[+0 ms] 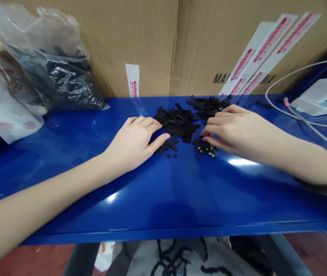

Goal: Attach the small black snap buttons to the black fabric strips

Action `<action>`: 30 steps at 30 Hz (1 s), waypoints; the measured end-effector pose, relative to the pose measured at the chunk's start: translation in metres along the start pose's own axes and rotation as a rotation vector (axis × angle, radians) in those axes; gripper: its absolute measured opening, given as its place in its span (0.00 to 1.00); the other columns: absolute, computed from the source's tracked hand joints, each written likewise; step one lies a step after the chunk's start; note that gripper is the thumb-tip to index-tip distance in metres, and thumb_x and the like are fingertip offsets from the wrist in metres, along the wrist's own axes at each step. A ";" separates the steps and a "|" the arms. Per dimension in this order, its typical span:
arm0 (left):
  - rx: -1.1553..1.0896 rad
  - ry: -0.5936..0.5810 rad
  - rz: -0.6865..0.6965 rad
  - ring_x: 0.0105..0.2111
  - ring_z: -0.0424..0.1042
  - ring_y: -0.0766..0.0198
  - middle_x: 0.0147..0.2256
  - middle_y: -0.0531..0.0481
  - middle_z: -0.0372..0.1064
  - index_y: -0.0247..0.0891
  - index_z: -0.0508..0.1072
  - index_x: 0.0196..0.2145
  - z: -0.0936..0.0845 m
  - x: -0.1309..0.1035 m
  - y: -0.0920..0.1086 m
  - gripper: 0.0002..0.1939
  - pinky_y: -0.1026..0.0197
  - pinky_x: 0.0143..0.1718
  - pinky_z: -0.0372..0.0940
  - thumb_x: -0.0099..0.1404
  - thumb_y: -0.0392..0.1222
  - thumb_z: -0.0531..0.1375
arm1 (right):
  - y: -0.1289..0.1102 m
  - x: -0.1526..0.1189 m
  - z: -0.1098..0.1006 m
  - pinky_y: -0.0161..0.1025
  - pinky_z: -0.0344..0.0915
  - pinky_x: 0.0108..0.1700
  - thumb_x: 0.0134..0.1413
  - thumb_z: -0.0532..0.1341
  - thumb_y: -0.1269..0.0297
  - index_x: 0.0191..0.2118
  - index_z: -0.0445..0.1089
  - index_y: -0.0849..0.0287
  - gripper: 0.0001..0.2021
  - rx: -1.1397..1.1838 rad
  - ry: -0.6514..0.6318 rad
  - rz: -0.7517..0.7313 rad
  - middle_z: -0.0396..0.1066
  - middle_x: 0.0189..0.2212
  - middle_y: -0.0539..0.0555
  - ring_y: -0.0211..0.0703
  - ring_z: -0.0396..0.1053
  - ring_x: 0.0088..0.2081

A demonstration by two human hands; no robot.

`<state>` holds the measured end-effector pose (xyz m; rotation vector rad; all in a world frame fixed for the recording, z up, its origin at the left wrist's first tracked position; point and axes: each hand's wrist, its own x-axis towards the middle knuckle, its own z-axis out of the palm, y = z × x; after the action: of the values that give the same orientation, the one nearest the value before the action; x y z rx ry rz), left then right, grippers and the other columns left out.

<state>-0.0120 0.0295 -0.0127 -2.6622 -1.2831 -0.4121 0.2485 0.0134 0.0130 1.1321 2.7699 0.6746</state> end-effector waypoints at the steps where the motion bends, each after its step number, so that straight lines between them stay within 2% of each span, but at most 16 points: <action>1: -0.004 0.005 0.000 0.50 0.69 0.52 0.51 0.46 0.71 0.33 0.72 0.50 0.000 0.000 0.000 0.22 0.48 0.53 0.60 0.72 0.51 0.49 | 0.000 0.000 0.000 0.43 0.52 0.42 0.64 0.52 0.66 0.35 0.72 0.58 0.12 0.002 -0.003 -0.005 0.69 0.29 0.52 0.46 0.65 0.33; 7: -0.046 0.094 0.031 0.50 0.68 0.54 0.51 0.45 0.69 0.34 0.71 0.51 -0.002 0.000 0.001 0.20 0.50 0.53 0.59 0.71 0.49 0.50 | 0.002 0.001 0.007 0.42 0.53 0.40 0.63 0.51 0.65 0.30 0.68 0.57 0.12 -0.003 0.070 -0.032 0.68 0.27 0.51 0.44 0.64 0.30; 14: -0.111 0.256 0.140 0.44 0.70 0.60 0.44 0.47 0.71 0.36 0.72 0.45 -0.007 -0.002 0.004 0.11 0.56 0.46 0.63 0.67 0.43 0.57 | -0.001 0.003 0.005 0.42 0.53 0.40 0.61 0.52 0.66 0.27 0.65 0.58 0.12 -0.058 0.096 -0.012 0.66 0.24 0.51 0.42 0.63 0.29; 19: -0.166 0.281 0.161 0.39 0.70 0.63 0.39 0.49 0.72 0.38 0.72 0.39 -0.010 -0.003 0.007 0.06 0.59 0.43 0.64 0.67 0.40 0.58 | -0.004 0.003 -0.002 0.42 0.53 0.42 0.62 0.52 0.68 0.29 0.66 0.58 0.11 -0.046 0.023 0.001 0.67 0.26 0.51 0.43 0.64 0.30; 23: -0.242 0.279 0.177 0.38 0.70 0.67 0.36 0.51 0.71 0.38 0.71 0.35 -0.011 -0.003 0.009 0.03 0.63 0.41 0.65 0.67 0.37 0.57 | -0.005 0.003 -0.001 0.42 0.53 0.42 0.63 0.51 0.66 0.30 0.65 0.58 0.11 -0.018 0.029 0.012 0.66 0.26 0.51 0.43 0.64 0.30; 30: -0.325 0.213 0.202 0.36 0.69 0.70 0.37 0.52 0.69 0.38 0.71 0.36 -0.008 -0.003 0.008 0.04 0.66 0.39 0.64 0.66 0.33 0.56 | -0.007 0.005 0.010 0.41 0.54 0.42 0.61 0.52 0.66 0.29 0.67 0.59 0.10 0.033 0.159 -0.023 0.68 0.26 0.50 0.41 0.65 0.30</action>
<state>-0.0089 0.0199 -0.0064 -2.8698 -0.9433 -0.9145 0.2424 0.0165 0.0012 1.0968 2.9314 0.7507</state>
